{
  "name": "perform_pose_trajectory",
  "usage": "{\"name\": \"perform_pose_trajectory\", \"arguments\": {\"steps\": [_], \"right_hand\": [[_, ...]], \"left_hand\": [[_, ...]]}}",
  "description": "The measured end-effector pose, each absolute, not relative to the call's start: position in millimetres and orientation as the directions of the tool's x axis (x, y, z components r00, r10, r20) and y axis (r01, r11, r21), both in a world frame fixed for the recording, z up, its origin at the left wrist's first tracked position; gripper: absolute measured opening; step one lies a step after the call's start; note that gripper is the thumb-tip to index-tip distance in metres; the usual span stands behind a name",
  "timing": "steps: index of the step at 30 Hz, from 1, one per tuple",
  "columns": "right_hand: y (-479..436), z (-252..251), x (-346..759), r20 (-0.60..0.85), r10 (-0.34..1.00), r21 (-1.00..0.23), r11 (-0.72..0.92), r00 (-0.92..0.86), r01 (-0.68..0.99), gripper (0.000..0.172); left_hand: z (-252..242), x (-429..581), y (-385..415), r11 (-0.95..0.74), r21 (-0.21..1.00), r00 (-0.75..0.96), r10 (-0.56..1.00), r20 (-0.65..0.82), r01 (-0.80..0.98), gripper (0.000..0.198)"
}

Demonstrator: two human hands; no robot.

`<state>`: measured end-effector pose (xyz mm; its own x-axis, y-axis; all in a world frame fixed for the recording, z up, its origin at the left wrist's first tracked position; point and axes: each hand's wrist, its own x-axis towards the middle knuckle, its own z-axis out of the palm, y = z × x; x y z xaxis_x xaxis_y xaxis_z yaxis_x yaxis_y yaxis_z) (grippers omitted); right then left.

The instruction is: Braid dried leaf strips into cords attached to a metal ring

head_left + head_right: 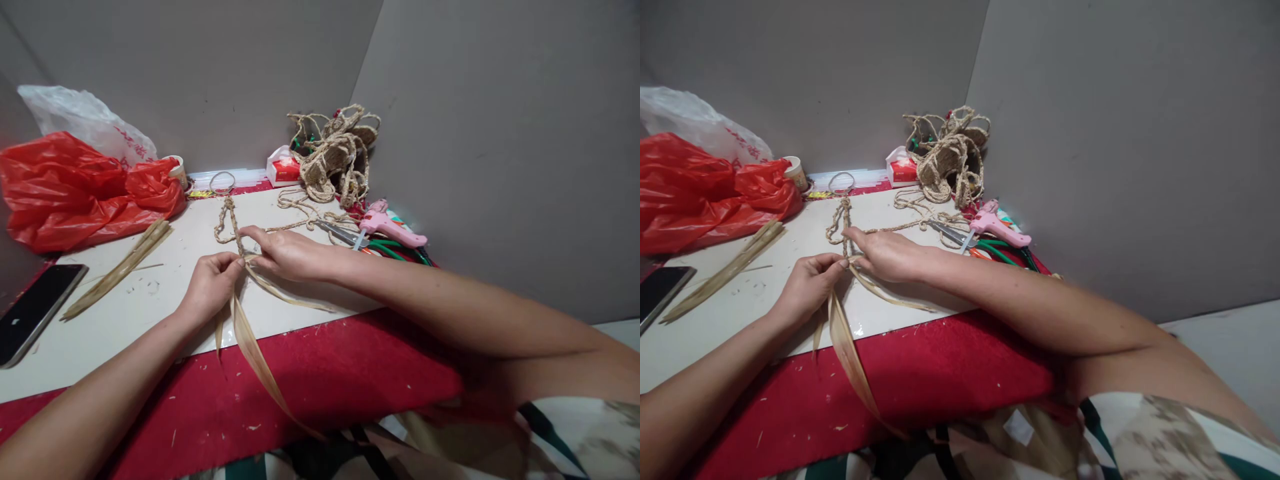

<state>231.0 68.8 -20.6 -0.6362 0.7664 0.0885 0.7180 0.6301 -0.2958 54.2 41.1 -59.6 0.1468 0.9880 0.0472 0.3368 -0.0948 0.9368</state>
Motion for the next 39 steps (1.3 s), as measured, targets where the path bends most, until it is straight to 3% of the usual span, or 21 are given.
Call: {"name": "perform_pose_trajectory", "arguments": {"steps": [2, 5, 9, 12, 16, 21, 24, 26, 30, 35, 37, 39], "right_hand": [[69.9, -20.8, 231.3, 0.098, 0.763, -0.264, 0.639, -0.639, 0.722, 0.057], [72.0, -21.1, 231.5, 0.051, 0.732, -0.214, 0.673, -0.68, 0.708, 0.035], [72.1, -24.1, 230.6, 0.046, 0.697, -0.202, 0.708, -0.716, 0.676, 0.03], [69.1, -29.3, 227.1, 0.081, 0.752, -0.287, 0.646, -0.654, 0.707, 0.028], [63.9, -37.0, 219.2, 0.082, 0.84, -0.488, 0.503, -0.537, 0.713, 0.026], [58.9, -39.0, 213.1, 0.038, 0.904, -0.684, 0.335, -0.427, 0.648, 0.025], [56.2, -36.8, 211.7, 0.032, 0.923, -0.71, 0.291, -0.384, 0.642, 0.025], [54.7, -34.4, 211.2, 0.018, 0.931, -0.716, 0.267, -0.365, 0.645, 0.026], [53.8, -26.9, 211.3, -0.203, 0.908, -0.814, 0.051, -0.367, 0.578, 0.029], [52.1, -18.1, 207.1, -0.433, 0.817, -0.869, -0.267, -0.38, 0.417, 0.023], [48.7, -16.5, 203.3, -0.441, 0.822, -0.865, -0.283, -0.361, 0.414, 0.024], [44.5, -16.0, 199.6, -0.377, 0.86, -0.865, -0.194, -0.344, 0.463, 0.026]], "left_hand": [[-58.5, 54.1, 41.2, -0.109, 0.927, 0.154, 0.986, 0.056, 0.358, 0.024], [-57.4, 54.6, 41.2, -0.138, 0.913, 0.172, 0.982, 0.076, 0.383, 0.025], [-55.9, 56.0, 39.6, -0.159, 0.884, 0.173, 0.981, 0.09, 0.44, 0.026], [-53.2, 57.1, 38.6, -0.153, 0.869, 0.169, 0.982, 0.082, 0.47, 0.027], [-49.9, 57.1, 40.0, -0.111, 0.87, 0.176, 0.984, 0.028, 0.481, 0.031], [-48.3, 54.8, 43.9, 0.008, 0.935, 0.288, 0.95, -0.117, 0.353, 0.029], [-47.6, 54.7, 45.9, 0.085, 0.948, 0.332, 0.924, -0.19, 0.306, 0.028], [-48.0, 55.8, 47.1, 0.059, 0.951, 0.326, 0.931, -0.162, 0.302, 0.027], [-49.5, 58.0, 49.0, 0.006, 0.962, 0.299, 0.95, -0.091, 0.274, 0.024], [-44.8, 55.5, 49.8, 0.277, 0.953, 0.358, 0.883, -0.302, 0.121, 0.016], [-42.1, 54.7, 49.4, 0.323, 0.942, 0.379, 0.863, -0.334, 0.095, 0.017], [-40.6, 55.0, 48.8, 0.321, 0.943, 0.382, 0.863, -0.331, 0.092, 0.019]]}}
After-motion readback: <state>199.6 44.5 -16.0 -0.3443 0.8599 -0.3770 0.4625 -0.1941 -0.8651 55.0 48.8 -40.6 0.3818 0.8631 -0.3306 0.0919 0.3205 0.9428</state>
